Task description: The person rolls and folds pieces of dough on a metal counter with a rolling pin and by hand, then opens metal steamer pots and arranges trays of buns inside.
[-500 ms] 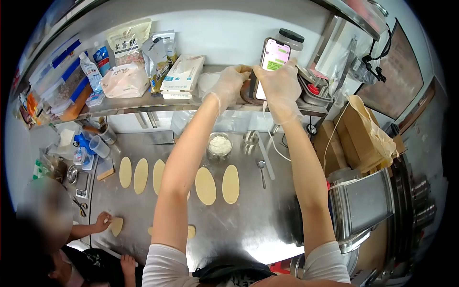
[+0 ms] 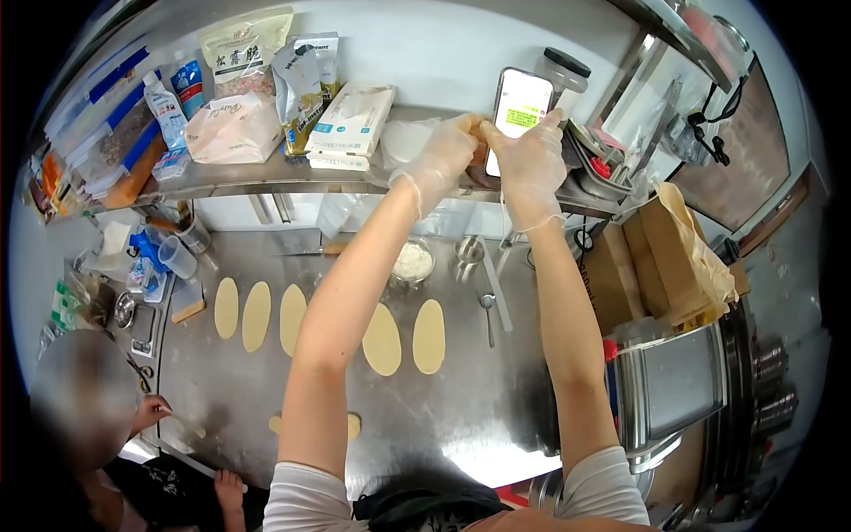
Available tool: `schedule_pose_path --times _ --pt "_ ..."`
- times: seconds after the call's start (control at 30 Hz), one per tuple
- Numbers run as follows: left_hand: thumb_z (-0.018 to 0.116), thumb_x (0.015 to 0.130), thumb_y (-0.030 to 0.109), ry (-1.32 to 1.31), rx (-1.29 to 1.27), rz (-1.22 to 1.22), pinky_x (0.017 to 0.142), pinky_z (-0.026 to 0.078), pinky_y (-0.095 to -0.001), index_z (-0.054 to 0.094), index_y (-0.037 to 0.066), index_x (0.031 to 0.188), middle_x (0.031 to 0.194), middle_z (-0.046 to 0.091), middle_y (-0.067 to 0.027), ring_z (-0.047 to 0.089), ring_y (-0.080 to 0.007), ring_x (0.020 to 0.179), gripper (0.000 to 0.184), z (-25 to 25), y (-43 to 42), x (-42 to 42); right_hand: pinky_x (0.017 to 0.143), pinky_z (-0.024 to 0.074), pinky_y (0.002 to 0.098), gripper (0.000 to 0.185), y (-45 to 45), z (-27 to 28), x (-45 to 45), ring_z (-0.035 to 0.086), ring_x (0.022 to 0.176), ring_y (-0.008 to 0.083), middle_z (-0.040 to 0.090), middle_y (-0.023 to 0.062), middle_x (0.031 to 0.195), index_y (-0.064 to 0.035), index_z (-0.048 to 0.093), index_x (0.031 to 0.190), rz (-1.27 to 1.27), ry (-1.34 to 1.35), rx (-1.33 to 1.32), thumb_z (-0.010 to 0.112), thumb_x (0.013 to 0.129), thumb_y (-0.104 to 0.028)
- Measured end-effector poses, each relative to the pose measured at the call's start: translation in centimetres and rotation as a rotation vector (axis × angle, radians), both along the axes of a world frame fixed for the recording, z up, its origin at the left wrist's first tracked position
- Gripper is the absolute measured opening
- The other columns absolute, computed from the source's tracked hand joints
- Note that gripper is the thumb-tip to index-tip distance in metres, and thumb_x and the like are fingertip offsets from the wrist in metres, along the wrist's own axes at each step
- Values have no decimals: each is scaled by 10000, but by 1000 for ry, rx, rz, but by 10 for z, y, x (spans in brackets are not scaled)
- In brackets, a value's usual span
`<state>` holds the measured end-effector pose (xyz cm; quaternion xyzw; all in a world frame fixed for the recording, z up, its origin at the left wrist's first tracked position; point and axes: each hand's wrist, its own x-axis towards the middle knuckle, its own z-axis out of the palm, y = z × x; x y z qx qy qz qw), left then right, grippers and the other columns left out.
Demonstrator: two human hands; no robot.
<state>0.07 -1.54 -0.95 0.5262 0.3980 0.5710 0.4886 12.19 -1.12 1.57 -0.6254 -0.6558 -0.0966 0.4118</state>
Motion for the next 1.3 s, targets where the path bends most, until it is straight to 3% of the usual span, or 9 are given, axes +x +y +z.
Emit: schedule_pose_path --times 0.17,0.27,0.4,0.6,0.83,1.0,1.1,1.23,1.3 --pt "505 929 4 69 122 205 892 502 -312 562 -13 1315 1170 665 -106 631 -176 1038 390 -11 7 8 917 503 403 945 12 -20 43 622 1096 405 588 276 1245 110 376 1416 281 383 41 770 791 -479" --pt "445 921 -46 158 364 498 944 479 -286 522 -22 1343 1235 624 -153 605 -184 1093 430 15 -65 20 1010 427 347 648 -27 -21 77 554 1184 248 584 187 1273 28 396 1449 504 758 88 670 930 -249" --pt "492 911 2 -429 709 -68 827 529 -463 501 78 1278 1067 634 -117 642 -256 991 376 7 -200 46 1039 386 301 439 -102 -40 107 528 1158 167 590 94 1257 4 451 1410 507 945 23 546 995 -106" --pt "593 864 -19 -563 739 -575 888 516 -389 570 47 1135 1080 642 -99 631 -242 1018 280 30 -329 12 1001 448 302 375 -167 -130 107 582 1050 154 621 83 1188 18 506 1358 625 1076 -275 502 983 -4" --pt "711 810 -44 -543 535 -501 958 502 -302 649 10 968 1095 650 -78 618 -227 1050 178 67 -409 -20 954 474 302 253 -210 -238 75 605 1001 140 648 74 1120 -26 601 1239 905 890 -548 562 990 -55" --pt "620 877 30 -690 1180 -286 744 495 -374 601 -47 929 1022 518 -162 607 -311 873 94 -8 -445 10 860 505 289 214 -265 -318 32 649 931 173 670 63 1014 -53 628 1156 1031 496 -962 627 955 -127" --pt "536 945 94 -823 877 67 503 399 -263 588 48 866 801 560 -75 551 -206 613 105 -81 -480 -1 846 516 336 229 -299 -398 14 648 926 247 656 89 992 -77 646 1106 1033 308 -1097 677 890 -146" --pt "610 961 120 -597 137 726 645 523 -267 633 34 1127 1046 652 -109 606 -172 774 188 -188 -477 -17 842 515 377 266 -324 -425 -14 636 971 293 656 124 1045 -58 660 1067 952 124 -1048 719 834 -171" --pt "583 957 155 -496 -136 971 678 463 -279 596 23 1069 934 610 -75 554 -159 735 174 -204 -469 -1 824 513 422 256 -334 -431 -27 616 990 323 646 116 1022 -67 652 1043 939 91 -974 708 814 -166"
